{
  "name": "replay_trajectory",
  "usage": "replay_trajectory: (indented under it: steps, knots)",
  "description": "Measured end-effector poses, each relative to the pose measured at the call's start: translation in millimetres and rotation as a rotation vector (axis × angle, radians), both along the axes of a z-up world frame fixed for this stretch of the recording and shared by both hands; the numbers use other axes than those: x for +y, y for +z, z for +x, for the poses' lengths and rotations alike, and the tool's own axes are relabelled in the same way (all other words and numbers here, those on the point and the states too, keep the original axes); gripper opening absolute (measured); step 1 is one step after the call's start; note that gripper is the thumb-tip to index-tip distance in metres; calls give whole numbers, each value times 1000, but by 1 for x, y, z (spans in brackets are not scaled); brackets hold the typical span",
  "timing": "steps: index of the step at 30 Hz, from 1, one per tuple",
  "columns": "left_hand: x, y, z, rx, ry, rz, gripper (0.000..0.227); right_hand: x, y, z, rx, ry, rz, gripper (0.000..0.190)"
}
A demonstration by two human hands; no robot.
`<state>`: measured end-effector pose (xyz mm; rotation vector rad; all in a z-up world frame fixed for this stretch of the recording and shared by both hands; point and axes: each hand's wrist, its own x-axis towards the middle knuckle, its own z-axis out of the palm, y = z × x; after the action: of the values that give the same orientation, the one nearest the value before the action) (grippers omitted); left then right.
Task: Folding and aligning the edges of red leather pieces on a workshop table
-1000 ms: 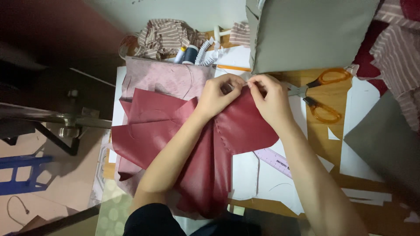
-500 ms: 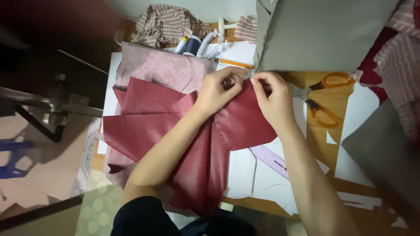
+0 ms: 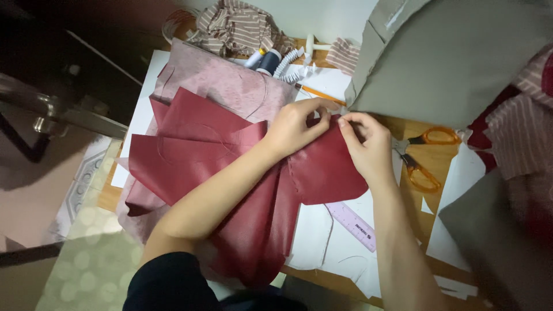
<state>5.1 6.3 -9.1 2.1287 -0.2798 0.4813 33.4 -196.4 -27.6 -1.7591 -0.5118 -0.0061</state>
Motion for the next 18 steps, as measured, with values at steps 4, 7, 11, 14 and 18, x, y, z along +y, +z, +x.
replay_trajectory:
  steps: [4, 7, 11, 14, 18]
  knots:
    - [-6, 10, -5, -24, -33, -11, 21, 0, -14, 8, 61, 10, 25, 13]
    - [-5, -2, -1, -54, -42, -16, 21, 2, -17, 11, 118, 21, 32, 13]
    - [-4, -1, -3, -66, -72, -27, 20, 2, -21, 11, 130, 17, 62, 12]
    - [-2, 1, -2, -67, -98, -40, 22, 2, -16, 10, 123, 3, 65, 12]
    - [-2, 5, -3, -62, -116, -28, 21, 3, -11, 6, 132, -19, 60, 13]
